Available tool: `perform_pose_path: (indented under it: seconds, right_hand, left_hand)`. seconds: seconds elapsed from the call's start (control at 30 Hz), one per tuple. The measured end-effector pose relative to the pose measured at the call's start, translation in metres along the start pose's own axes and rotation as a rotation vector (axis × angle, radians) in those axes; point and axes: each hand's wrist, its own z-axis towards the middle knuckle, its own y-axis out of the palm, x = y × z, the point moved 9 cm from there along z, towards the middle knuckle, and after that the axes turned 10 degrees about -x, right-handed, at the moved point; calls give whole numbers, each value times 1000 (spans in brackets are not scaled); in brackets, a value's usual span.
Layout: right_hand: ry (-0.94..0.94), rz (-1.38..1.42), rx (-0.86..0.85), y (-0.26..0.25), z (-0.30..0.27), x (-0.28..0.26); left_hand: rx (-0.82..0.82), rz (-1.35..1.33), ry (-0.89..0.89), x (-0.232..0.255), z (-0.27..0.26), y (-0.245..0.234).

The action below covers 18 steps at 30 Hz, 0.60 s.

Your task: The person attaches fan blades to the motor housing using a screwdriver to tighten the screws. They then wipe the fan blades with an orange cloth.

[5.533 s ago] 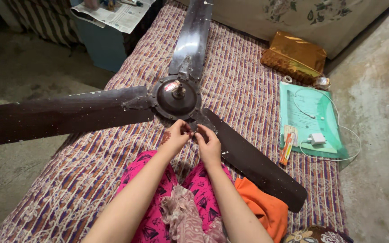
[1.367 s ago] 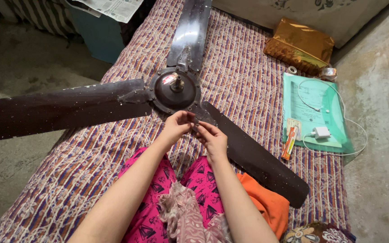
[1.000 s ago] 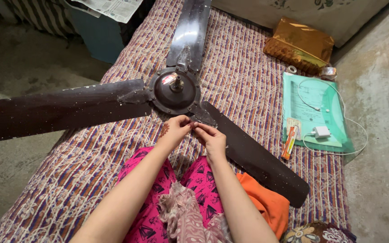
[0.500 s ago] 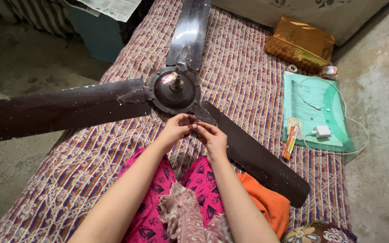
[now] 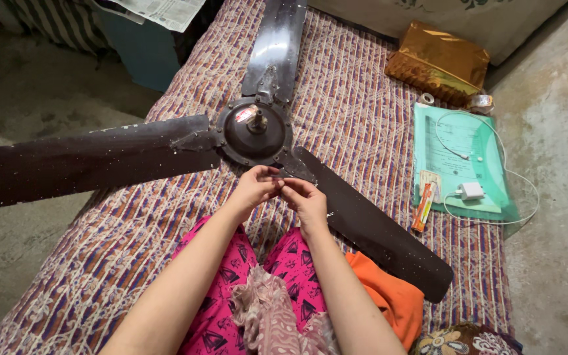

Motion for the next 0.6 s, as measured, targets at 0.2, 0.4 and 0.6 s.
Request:
perform_pose_path:
  seconds: [0.2,0.4,0.6]
  right_hand:
    - [44,-22,-21,5,-1,2]
    - [59,-33,9,3,0,5]
    - [-2,-56,32,2,-2,-4]
  left_hand:
    - [24,1,0,3,-3,-2]
    - [12,-86,8,12,-10,4]
    - [100,0,-164,0,-14,5]
